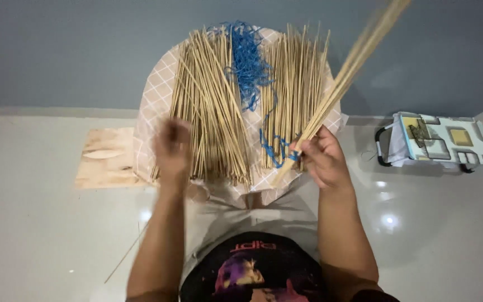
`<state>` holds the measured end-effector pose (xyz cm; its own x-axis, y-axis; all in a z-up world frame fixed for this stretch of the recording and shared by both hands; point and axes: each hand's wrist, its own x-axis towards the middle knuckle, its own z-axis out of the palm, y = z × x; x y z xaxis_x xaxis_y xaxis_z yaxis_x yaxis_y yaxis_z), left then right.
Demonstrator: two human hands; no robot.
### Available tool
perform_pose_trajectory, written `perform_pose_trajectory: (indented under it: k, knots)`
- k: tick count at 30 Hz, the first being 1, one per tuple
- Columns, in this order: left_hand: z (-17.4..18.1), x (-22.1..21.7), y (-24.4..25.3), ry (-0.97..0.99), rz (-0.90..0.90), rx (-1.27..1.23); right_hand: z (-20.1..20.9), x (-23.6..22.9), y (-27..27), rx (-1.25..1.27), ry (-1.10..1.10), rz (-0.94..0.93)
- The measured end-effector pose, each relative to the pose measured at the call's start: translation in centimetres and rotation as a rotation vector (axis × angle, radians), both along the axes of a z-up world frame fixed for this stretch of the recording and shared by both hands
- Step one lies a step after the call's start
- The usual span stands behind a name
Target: Gathering thin bamboo sticks into bundles and securing them with blue plastic ties
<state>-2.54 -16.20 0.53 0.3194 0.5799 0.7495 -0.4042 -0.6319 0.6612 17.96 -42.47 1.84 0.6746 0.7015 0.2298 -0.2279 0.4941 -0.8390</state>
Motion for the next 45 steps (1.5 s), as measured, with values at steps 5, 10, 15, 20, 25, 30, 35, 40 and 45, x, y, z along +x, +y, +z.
perform_pose_trajectory:
  k: [5,10,15,20,25,30,35,40,45]
  knots:
    - [3.4,-0.3,-12.9,0.288,-0.122,0.091,1.4,-3.4,0.8,-0.096,-0.192,-0.105]
    - [5.5,-0.1,-15.5,0.265,-0.275,0.072,1.0,-5.1,0.6,-0.107,-0.195,-0.110]
    - [3.4,1.0,-15.8,0.201,-0.294,-0.176,0.5,-5.6,0.8,-0.145,-0.261,-0.090]
    - [3.6,0.7,-15.2,0.240,-0.240,-0.163,-0.2,-5.2,1.0,-0.178,-0.292,-0.086]
    - [6.0,-0.7,-14.5,0.419,-0.158,0.095,-0.7,-5.4,1.0,-0.231,-0.358,-0.096]
    - [6.7,-1.0,-13.8,0.543,0.029,0.712,-0.9,-5.7,1.0,-0.289,-0.431,-0.079]
    - [4.4,-0.7,-13.3,0.527,-0.123,0.630,-1.4,-5.4,0.8,-0.259,-0.272,0.023]
    - [2.4,-0.5,-14.0,0.396,-0.491,0.085,-1.8,-5.7,0.8,-0.178,-0.115,0.063]
    - [2.2,-0.5,-14.6,0.427,-0.431,0.099,-1.2,-6.1,1.0,-0.182,-0.086,0.132]
